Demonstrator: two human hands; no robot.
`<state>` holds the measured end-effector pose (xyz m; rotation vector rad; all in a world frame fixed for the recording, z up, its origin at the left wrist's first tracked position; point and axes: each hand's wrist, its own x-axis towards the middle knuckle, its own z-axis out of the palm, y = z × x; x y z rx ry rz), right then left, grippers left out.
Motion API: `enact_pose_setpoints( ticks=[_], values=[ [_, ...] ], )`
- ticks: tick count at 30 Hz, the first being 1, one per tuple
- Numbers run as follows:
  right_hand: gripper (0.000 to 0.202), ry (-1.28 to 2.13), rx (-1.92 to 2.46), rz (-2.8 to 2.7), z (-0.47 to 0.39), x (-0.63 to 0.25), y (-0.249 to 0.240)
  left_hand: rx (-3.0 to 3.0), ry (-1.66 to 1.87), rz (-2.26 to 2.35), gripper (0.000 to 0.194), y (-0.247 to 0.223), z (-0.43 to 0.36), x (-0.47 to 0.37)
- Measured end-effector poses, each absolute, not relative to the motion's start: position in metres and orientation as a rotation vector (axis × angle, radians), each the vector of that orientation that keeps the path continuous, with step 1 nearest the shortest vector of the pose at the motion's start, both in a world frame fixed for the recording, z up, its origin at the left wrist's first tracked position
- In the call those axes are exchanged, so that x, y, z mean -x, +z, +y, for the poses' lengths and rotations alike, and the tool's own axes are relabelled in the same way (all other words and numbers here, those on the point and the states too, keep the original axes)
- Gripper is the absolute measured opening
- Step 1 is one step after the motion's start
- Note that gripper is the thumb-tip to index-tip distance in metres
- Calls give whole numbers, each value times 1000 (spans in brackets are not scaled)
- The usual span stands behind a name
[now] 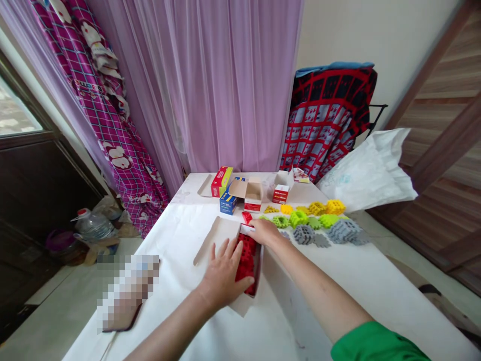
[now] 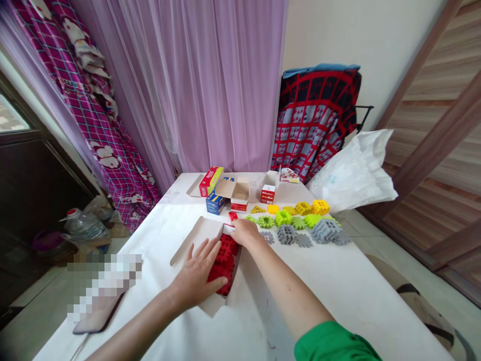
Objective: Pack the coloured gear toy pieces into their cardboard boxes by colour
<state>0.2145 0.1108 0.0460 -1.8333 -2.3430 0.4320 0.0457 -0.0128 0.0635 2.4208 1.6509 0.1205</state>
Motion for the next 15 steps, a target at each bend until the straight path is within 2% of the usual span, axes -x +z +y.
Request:
enact_pose_setpoints(
  ticks=[4,9,12,15],
  values=[
    [26,297,1981,-2381,97,-222,53,-2394,166,1820,74,49,-24,-25],
    [37,401,2112,-2361,70,-235,61,-2208,302,2013,74,43,-4,14],
    [43,501,2080,-2362,48,-241,56,-1983,550,2018,81,39,8,35],
    [46,600,2113,-2256,28,-242,48,-1523,888,1829,89,34,7,47]
  ],
)
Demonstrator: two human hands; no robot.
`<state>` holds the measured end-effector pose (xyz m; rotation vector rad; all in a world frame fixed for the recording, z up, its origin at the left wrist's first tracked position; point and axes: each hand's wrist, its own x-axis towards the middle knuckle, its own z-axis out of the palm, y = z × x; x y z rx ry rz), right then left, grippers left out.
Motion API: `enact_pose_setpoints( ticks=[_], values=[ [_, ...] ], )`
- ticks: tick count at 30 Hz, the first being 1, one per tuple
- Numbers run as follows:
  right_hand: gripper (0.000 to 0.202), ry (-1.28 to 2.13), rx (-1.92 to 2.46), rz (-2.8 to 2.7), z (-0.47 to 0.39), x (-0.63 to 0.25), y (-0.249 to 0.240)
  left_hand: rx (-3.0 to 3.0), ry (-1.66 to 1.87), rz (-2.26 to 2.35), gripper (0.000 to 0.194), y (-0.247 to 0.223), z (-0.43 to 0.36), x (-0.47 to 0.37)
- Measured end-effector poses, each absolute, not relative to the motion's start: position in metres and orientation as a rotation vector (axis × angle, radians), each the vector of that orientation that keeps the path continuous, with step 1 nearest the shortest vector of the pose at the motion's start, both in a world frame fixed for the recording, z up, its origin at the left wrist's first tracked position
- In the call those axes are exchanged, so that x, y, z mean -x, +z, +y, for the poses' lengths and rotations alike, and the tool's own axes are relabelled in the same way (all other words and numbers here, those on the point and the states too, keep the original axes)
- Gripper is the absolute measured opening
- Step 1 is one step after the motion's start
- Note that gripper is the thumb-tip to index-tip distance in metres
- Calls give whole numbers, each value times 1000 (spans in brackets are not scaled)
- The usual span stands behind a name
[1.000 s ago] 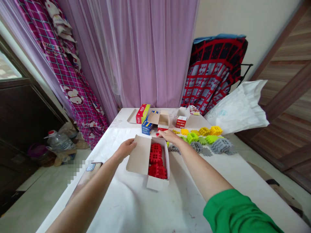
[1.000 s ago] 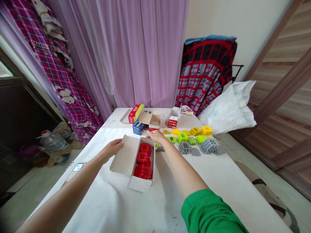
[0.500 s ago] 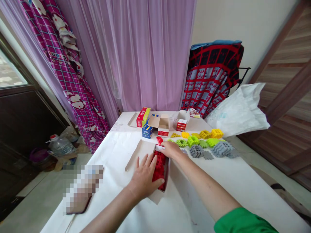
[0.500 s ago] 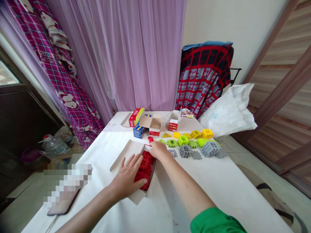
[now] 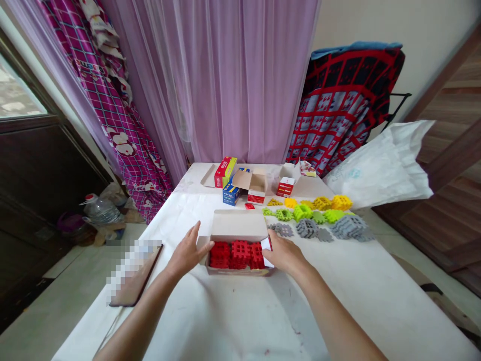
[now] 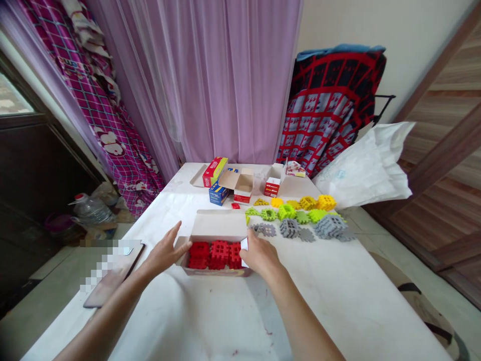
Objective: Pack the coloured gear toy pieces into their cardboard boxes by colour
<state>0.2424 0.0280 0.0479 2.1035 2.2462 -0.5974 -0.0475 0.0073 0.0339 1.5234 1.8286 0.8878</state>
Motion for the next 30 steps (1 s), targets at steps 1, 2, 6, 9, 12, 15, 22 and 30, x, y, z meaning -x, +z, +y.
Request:
enact_pose_setpoints(
  ticks=[1,2,6,9,12,15,22,30],
  values=[
    [46,-626,-2140,2223,23,-242,45,-1366,958,1771,90,32,3,50],
    [46,-656,-2173,2199,19,-242,43,-1237,1002,1736,88,30,-3,51],
    [44,-740,-2235,2161,14,-241,37,-996,1143,1679,81,26,-33,46],
    [47,-770,-2251,2210,15,-241,34,-950,1273,1552,70,26,-45,35],
    [53,-849,-2295,2272,16,-241,30,-1143,1254,1595,51,25,-40,24],
    [59,-1052,-2357,2336,16,-242,22,-1205,1242,1643,39,19,-25,19],
    [58,-1933,-2289,2508,21,-243,4,-1054,1111,1413,72,12,-5,24],
    [68,-2217,-2357,2476,41,-234,1,-971,1093,1069,77,25,9,19]
  ],
)
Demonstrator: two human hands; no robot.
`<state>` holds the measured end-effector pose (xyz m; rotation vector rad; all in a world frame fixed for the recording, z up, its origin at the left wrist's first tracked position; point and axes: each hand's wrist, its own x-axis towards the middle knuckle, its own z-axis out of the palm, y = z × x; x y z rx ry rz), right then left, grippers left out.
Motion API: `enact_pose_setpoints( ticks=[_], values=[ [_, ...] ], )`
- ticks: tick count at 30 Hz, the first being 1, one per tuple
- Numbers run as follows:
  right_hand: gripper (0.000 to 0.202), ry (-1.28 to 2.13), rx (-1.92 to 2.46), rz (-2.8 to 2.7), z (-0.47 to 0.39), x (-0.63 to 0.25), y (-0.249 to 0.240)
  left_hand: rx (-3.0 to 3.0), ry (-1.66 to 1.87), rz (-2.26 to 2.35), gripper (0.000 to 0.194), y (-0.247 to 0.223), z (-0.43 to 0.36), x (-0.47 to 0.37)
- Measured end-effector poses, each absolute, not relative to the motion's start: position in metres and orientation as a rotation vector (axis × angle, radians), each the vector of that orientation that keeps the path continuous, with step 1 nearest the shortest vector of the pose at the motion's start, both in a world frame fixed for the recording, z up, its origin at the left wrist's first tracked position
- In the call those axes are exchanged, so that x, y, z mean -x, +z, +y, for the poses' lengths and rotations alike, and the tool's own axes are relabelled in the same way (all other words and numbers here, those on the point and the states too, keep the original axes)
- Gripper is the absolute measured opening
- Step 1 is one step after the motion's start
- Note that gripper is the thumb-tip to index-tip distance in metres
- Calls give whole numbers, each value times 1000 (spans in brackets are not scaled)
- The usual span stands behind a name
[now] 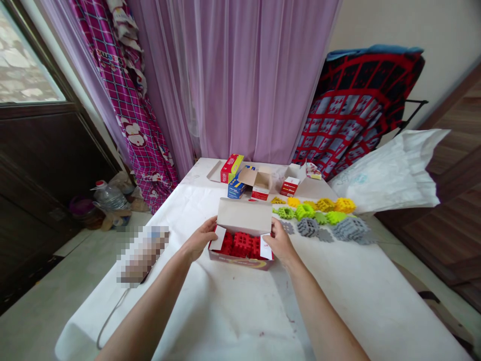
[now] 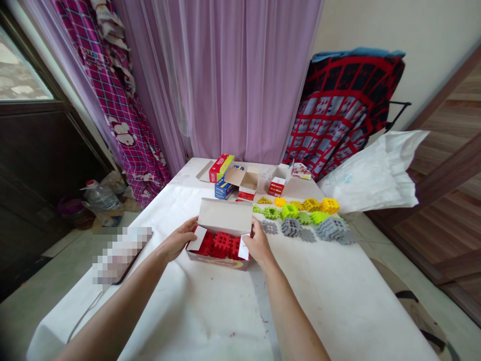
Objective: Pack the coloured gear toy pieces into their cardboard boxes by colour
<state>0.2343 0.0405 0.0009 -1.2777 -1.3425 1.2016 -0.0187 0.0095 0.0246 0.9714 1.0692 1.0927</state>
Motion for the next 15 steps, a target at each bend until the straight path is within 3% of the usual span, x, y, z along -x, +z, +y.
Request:
enact_pose_setpoints(
  ticks=[3,8,13,15],
  values=[
    [61,1161,1221,-1315,39,-233,1,-943,1137,1029,74,24,10,16],
    [46,1167,1130,-1345,28,-241,7,-906,1182,1027,49,19,7,19],
    [59,1271,1089,-1307,22,-244,9,-900,1194,1027,34,16,4,23],
    [52,1308,1056,-1246,20,-243,7,-914,1187,1022,30,16,2,24]
  ],
)
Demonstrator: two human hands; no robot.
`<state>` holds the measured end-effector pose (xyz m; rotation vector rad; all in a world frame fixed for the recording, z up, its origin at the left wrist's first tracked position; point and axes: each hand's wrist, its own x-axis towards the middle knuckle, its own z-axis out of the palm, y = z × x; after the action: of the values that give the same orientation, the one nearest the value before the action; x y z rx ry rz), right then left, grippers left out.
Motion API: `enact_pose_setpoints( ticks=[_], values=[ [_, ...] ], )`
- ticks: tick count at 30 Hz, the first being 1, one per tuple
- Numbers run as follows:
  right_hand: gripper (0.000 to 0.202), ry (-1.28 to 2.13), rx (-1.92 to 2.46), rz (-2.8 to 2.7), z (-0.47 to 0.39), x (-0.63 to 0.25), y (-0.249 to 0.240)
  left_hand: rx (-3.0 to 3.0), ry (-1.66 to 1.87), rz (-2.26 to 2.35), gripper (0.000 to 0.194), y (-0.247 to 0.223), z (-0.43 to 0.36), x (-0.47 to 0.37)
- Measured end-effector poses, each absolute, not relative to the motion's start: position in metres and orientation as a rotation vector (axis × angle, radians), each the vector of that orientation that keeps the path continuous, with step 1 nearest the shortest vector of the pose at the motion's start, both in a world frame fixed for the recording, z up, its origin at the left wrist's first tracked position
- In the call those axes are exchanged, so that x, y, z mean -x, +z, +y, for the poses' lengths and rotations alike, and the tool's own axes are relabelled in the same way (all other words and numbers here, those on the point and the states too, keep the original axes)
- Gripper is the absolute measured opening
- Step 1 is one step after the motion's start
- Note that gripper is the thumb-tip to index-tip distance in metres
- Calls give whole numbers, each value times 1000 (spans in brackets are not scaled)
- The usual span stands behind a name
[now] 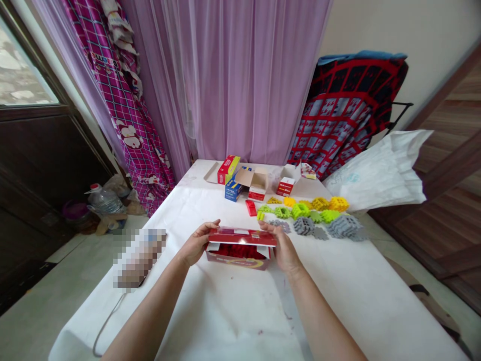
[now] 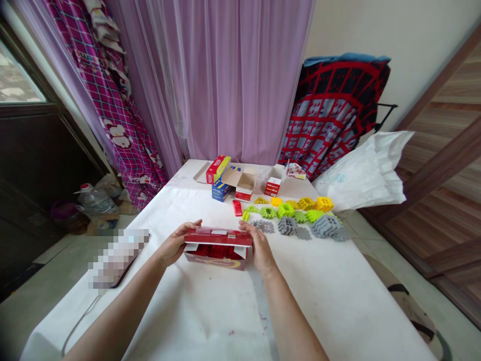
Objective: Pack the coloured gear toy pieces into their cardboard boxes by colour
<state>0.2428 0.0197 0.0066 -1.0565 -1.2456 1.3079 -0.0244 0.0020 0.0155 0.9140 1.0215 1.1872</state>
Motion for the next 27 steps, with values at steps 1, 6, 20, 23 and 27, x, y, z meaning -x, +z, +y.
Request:
enact_pose_setpoints(
  ticks=[1,6,20,23,27],
  values=[
    [47,1331,1028,-1215,19,-242,5,-922,1183,1018,30,16,1,26],
    [55,1356,1009,-1388,14,-250,6,-968,1149,976,59,19,-6,41],
    [50,354,1091,-2580,5,-256,41,-2551,167,1473,57,55,-7,15],
    [48,338,1055,-2598,10,-258,40,-2642,89,1437,58,56,0,19],
    [45,304,987,-2593,15,-260,39,-2717,71,1396,56,59,4,20]
  ],
)
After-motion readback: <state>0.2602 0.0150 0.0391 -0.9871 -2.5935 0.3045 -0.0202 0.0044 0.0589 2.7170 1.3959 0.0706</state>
